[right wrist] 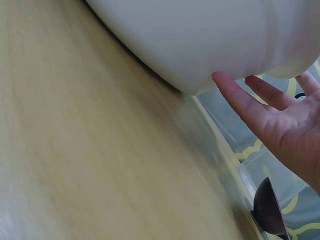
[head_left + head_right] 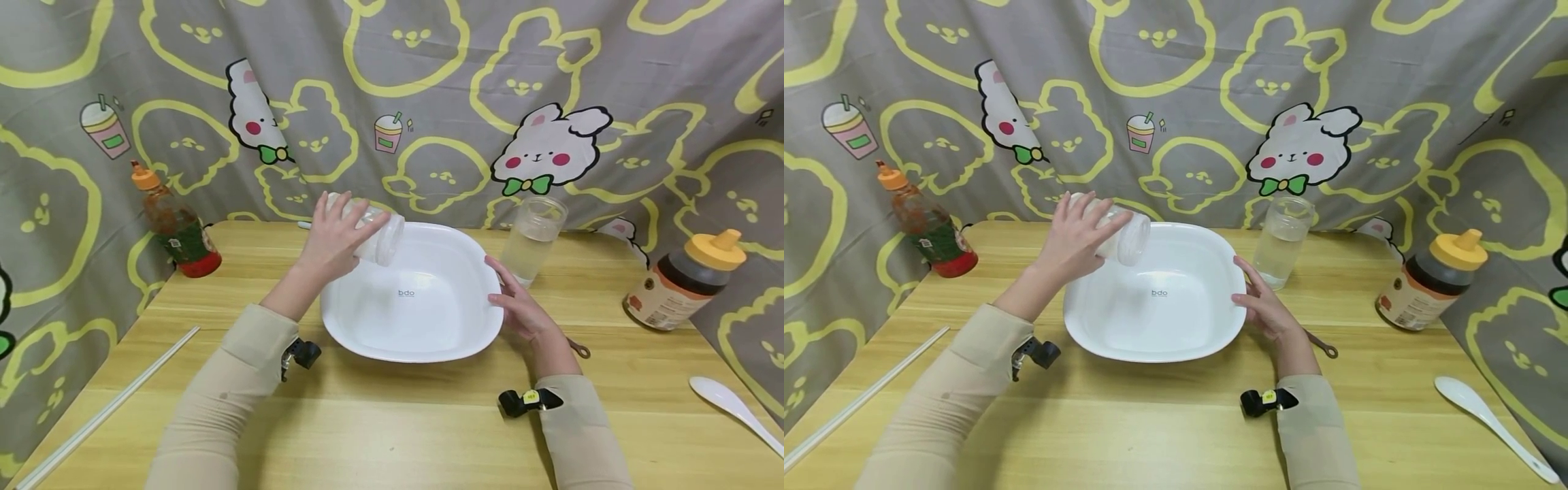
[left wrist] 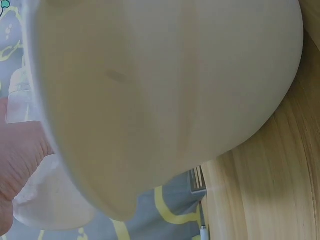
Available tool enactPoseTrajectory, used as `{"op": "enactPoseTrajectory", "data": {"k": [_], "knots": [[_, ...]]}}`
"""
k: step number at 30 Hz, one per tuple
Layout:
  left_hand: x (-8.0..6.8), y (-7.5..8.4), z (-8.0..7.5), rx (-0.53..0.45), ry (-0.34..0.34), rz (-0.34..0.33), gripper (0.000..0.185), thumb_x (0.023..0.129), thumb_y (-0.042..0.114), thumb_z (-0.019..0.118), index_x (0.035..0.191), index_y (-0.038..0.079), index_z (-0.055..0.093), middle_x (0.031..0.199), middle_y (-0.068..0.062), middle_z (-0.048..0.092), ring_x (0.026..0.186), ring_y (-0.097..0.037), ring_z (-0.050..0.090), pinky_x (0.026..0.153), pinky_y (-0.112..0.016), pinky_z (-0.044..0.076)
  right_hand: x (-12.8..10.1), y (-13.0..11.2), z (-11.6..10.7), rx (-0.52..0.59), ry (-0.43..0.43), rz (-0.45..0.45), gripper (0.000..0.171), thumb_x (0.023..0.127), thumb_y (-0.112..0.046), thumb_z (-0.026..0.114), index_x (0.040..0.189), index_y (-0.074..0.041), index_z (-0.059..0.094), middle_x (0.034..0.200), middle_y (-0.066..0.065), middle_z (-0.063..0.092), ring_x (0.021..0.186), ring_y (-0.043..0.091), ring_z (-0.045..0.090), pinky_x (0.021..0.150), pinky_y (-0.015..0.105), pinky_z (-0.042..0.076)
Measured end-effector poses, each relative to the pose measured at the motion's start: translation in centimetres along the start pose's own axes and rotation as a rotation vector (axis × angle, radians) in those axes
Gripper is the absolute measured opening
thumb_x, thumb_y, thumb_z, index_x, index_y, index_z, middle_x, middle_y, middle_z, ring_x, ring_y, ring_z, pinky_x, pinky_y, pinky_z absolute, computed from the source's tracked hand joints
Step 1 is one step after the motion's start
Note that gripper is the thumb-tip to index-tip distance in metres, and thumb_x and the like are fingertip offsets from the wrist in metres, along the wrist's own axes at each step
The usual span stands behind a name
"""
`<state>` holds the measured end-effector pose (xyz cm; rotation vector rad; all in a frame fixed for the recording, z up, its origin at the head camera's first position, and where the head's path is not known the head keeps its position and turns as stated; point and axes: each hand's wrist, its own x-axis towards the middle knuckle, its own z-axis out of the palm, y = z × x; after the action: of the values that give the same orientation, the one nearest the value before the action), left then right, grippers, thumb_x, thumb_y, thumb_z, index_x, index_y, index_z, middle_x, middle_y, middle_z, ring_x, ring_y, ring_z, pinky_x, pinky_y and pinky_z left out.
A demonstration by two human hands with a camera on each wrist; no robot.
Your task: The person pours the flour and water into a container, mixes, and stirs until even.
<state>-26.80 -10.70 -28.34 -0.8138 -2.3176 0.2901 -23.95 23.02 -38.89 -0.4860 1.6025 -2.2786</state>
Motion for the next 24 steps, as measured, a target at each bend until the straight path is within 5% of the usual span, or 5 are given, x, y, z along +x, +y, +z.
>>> {"op": "enactPoseTrajectory", "data": {"k": [16,24], "knots": [[0.38,0.21,0.07,0.009,0.049,0.07,0.079,0.058,0.017,0.073,0.127,0.027,0.037,0.123,-0.013,0.04,0.116,-0.038,0.028,0.096,-0.057,0.007,-0.01,-0.06,0.25,0.007,0.027,0.019,0.069,0.083,0.004,0.045,0.139,-0.023,0.015,0.127,0.011,0.028,0.096,0.022,0.052,0.069,0.044,0.047],[0.73,0.27,-0.01,0.02,0.074,0.115,0.068,0.068,0.004,0.061,0.127,0.03,0.038,0.123,-0.013,0.039,0.118,-0.037,0.026,0.097,-0.056,0.003,-0.03,-0.14,0.31,0.019,0.016,0.007,0.069,0.083,0.004,0.045,0.139,-0.022,0.015,0.124,0.013,0.032,0.095,0.023,0.052,0.068,0.042,0.048]]}}
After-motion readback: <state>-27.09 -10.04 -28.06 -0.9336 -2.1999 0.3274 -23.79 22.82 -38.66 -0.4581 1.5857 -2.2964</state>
